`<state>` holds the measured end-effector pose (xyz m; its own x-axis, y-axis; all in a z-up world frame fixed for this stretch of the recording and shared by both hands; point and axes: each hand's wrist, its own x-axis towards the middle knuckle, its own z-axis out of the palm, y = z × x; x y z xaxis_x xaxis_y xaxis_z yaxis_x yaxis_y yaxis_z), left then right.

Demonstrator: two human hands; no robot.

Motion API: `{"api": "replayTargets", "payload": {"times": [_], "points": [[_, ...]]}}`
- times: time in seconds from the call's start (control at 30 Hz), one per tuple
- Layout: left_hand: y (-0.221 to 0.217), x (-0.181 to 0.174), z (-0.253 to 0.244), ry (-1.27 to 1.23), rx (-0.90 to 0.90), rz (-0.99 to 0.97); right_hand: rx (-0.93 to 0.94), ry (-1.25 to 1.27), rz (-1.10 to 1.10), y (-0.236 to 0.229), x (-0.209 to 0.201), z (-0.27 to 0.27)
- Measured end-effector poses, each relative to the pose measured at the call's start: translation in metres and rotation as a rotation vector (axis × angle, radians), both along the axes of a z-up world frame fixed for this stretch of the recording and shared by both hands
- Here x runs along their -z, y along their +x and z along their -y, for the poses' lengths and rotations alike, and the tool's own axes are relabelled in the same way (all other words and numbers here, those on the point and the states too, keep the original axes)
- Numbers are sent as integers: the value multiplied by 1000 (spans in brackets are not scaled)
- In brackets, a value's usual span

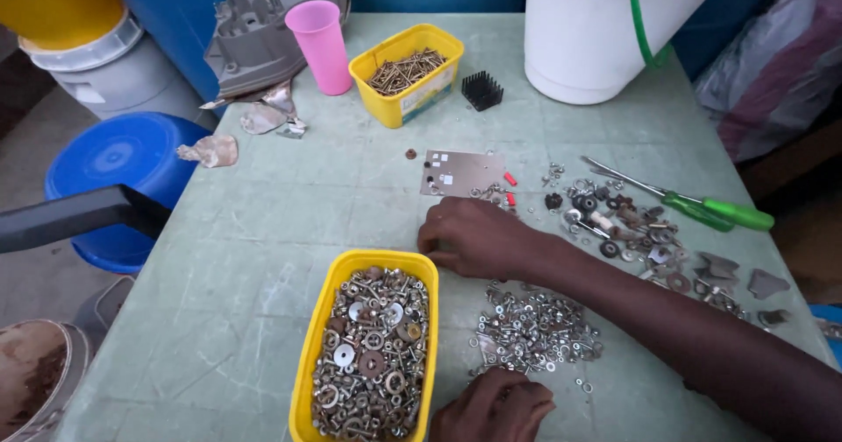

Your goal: Sorting various small metal hardware components like washers, nuts, and screws from a pile into a storage container.

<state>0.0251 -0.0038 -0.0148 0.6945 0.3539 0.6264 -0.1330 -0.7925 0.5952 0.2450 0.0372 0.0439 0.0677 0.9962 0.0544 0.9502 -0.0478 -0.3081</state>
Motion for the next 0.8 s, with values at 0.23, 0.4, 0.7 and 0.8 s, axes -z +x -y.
{"api": "replayTargets", "payload": {"times": [0.23, 0.4, 0.7, 0.8], "points": [[-1, -9, 2, -12, -7, -30, -56, 568, 77, -15, -57, 14], [-2, -11, 1, -37, 34, -30, -129, 699, 185, -40, -95, 25], [-6, 1, 3, -14, 39, -33, -116, 340, 207, -18, -43, 85], [-7, 1, 7, -26, 61, -86, -153, 174, 111, -20, -35, 98]]}}
